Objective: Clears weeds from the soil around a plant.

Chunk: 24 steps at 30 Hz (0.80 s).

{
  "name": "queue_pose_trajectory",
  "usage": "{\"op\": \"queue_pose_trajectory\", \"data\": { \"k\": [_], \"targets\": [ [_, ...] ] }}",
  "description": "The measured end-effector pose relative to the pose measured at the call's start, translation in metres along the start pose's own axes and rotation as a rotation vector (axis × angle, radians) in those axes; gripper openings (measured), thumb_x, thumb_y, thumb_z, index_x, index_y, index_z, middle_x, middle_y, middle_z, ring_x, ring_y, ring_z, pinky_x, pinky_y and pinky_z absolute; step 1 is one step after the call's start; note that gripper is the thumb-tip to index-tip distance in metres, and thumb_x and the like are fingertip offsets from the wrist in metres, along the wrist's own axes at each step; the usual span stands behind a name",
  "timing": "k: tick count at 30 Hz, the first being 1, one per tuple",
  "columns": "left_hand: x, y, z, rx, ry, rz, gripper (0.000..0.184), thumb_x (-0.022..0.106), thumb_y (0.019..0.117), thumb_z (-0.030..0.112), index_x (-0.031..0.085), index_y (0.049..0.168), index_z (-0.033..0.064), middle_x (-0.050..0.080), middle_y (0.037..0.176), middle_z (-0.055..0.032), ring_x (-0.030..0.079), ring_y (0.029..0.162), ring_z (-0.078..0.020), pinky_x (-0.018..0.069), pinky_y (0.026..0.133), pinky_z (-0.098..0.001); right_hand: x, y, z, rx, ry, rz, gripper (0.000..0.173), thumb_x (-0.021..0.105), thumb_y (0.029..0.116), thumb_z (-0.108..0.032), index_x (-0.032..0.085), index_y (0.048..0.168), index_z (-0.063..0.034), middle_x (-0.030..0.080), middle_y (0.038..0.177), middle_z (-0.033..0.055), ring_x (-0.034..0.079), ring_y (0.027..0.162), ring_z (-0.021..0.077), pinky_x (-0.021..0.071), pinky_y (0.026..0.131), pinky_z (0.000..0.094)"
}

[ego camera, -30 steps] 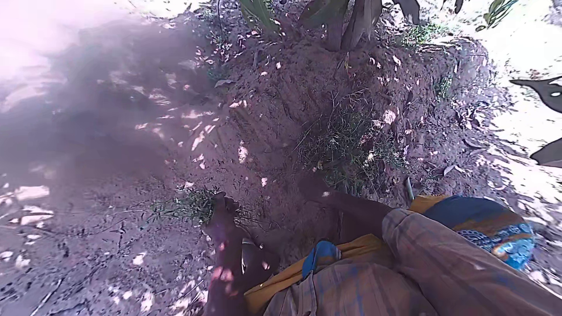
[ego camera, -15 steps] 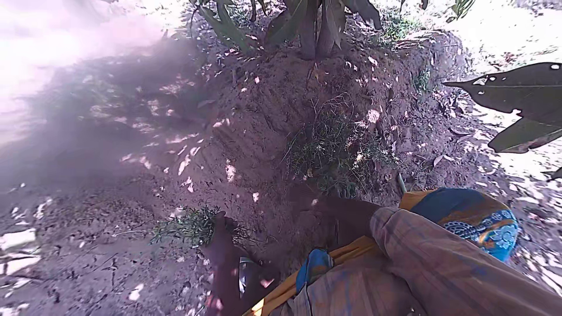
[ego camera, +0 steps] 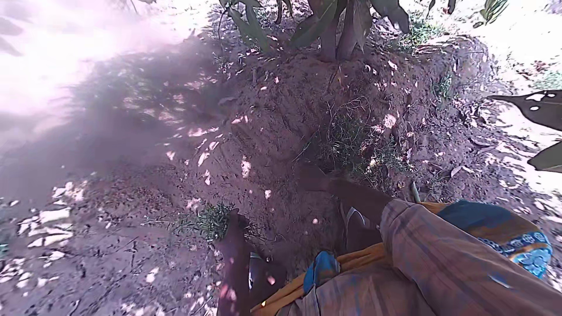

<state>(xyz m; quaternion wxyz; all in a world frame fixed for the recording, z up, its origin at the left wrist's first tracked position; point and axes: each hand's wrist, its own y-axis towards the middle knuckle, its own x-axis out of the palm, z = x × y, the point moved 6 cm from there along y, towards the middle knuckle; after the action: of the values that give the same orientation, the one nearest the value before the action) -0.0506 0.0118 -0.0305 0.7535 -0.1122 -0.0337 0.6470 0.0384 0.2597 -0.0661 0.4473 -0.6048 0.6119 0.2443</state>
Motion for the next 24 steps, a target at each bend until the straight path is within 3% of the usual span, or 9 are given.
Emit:
{"op": "queue_pose_trajectory", "data": {
  "k": [3, 6, 8, 9, 11, 12, 14, 22, 24],
  "targets": [
    [0.002, -0.001, 0.002, 0.002, -0.012, -0.001, 0.016, 0.05, 0.1066, 0.011, 0.061, 0.106, -0.0005, 0.056, 0.065, 0.0076, 0.057, 0.055, 0.0004, 0.0512, 0.056, -0.0155, -0.043, -0.009, -0.046, -0.008, 0.359, 0.022, 0.03, 0.05, 0.1057, -0.015, 0.068, 0.103, 0.0081, 0.066, 0.094, 0.0206, 0.061, 0.087, 0.0279, 0.0465, 0.082, 0.045],
    [0.002, -0.002, 0.007, 0.016, -0.026, -0.014, 0.019, 0.048, 0.1066, 0.011, 0.061, 0.109, -0.0023, 0.055, 0.067, 0.0076, 0.056, 0.057, 0.0007, 0.0508, 0.057, -0.0148, -0.064, -0.012, -0.062, -0.091, 0.746, 0.111, 0.024, 0.055, 0.104, -0.012, 0.064, 0.088, 0.0036, 0.054, 0.074, 0.0026, 0.047, 0.065, 0.0037, 0.0406, 0.062, 0.0206],
    [0.002, -0.004, 0.009, 0.027, -0.028, -0.019, 0.018, 0.048, 0.1066, 0.01, 0.062, 0.108, -0.0019, 0.055, 0.065, 0.008, 0.056, 0.056, 0.0012, 0.0495, 0.056, -0.0142, -0.064, -0.012, -0.056, -0.028, 0.882, 0.106, 0.023, 0.051, 0.1056, -0.012, 0.064, 0.095, 0.0042, 0.061, 0.086, 0.0047, 0.053, 0.075, 0.004, 0.0452, 0.07, 0.0212],
    [0.003, -0.004, 0.01, 0.025, -0.033, -0.018, 0.018, 0.048, 0.1066, 0.01, 0.062, 0.107, -0.002, 0.055, 0.065, 0.0079, 0.055, 0.055, 0.0011, 0.0495, 0.056, -0.0143, -0.059, -0.013, -0.046, 0.076, 0.869, 0.098, 0.024, 0.051, 0.1065, -0.013, 0.065, 0.11, 0.0064, 0.066, 0.101, 0.0121, 0.059, 0.084, 0.0102, 0.0495, 0.076, 0.0261],
    [0.002, -0.004, 0.01, 0.007, -0.026, -0.02, 0.019, 0.049, 0.1069, 0.011, 0.062, 0.11, -0.0028, 0.056, 0.067, 0.0064, 0.056, 0.057, 0.0002, 0.0502, 0.058, -0.0151, -0.041, -0.014, -0.017, 0.339, 0.636, 0.027, 0.036, 0.053, 0.1065, -0.015, 0.055, 0.138, 0.0029, 0.061, 0.13, 0.0236, 0.06, 0.112, 0.0293, 0.048, 0.095, 0.0427],
    [0.001, -0.004, 0.009, -0.005, -0.025, -0.019, 0.02, 0.049, 0.107, 0.013, 0.062, 0.111, -0.0028, 0.057, 0.068, 0.0058, 0.057, 0.058, -0.0003, 0.0506, 0.059, -0.0157, -0.03, -0.015, -0.002, 0.436, 0.467, -0.023, 0.045, 0.055, 0.105, -0.018, 0.049, 0.145, 0.0019, 0.057, 0.138, 0.0263, 0.057, 0.126, 0.0367, 0.0435, 0.106, 0.0511],
    [-0.002, -0.003, 0.01, -0.015, -0.032, -0.01, 0.021, 0.05, 0.107, 0.013, 0.061, 0.113, -0.0035, 0.057, 0.07, 0.005, 0.057, 0.059, -0.0008, 0.0507, 0.059, -0.0161, -0.011, -0.019, 0.021, 0.518, 0.31, -0.078, 0.056, 0.058, 0.102, -0.023, 0.043, 0.151, -0.0002, 0.053, 0.144, 0.0273, 0.051, 0.134, 0.0406, 0.0385, 0.111, 0.0571],
    [-0.004, -0.003, 0.008, -0.055, -0.045, 0.018, 0.019, 0.053, 0.1058, 0.013, 0.062, 0.112, -0.003, 0.058, 0.07, 0.0048, 0.058, 0.06, -0.0013, 0.0512, 0.061, -0.0172, -0.019, -0.015, 0.009, 0.444, 0.205, 0.126, 0.031, 0.046, 0.1079, -0.019, 0.067, 0.121, -0.0001, 0.064, 0.127, 0.0224, 0.06, 0.121, 0.039, 0.0458, 0.1, 0.0574],
    [-0.005, -0.003, 0.007, -0.07, -0.035, 0.026, 0.019, 0.053, 0.1056, 0.013, 0.062, 0.112, -0.0029, 0.058, 0.07, 0.0045, 0.058, 0.059, -0.0014, 0.0514, 0.06, -0.0172, -0.015, -0.002, 0.0, 0.287, 0.112, 0.206, 0.027, 0.053, 0.1045, -0.015, 0.07, 0.116, 0.0023, 0.056, 0.143, 0.0202, 0.052, 0.132, 0.0387, 0.0395, 0.11, 0.0554]
  ]
}}
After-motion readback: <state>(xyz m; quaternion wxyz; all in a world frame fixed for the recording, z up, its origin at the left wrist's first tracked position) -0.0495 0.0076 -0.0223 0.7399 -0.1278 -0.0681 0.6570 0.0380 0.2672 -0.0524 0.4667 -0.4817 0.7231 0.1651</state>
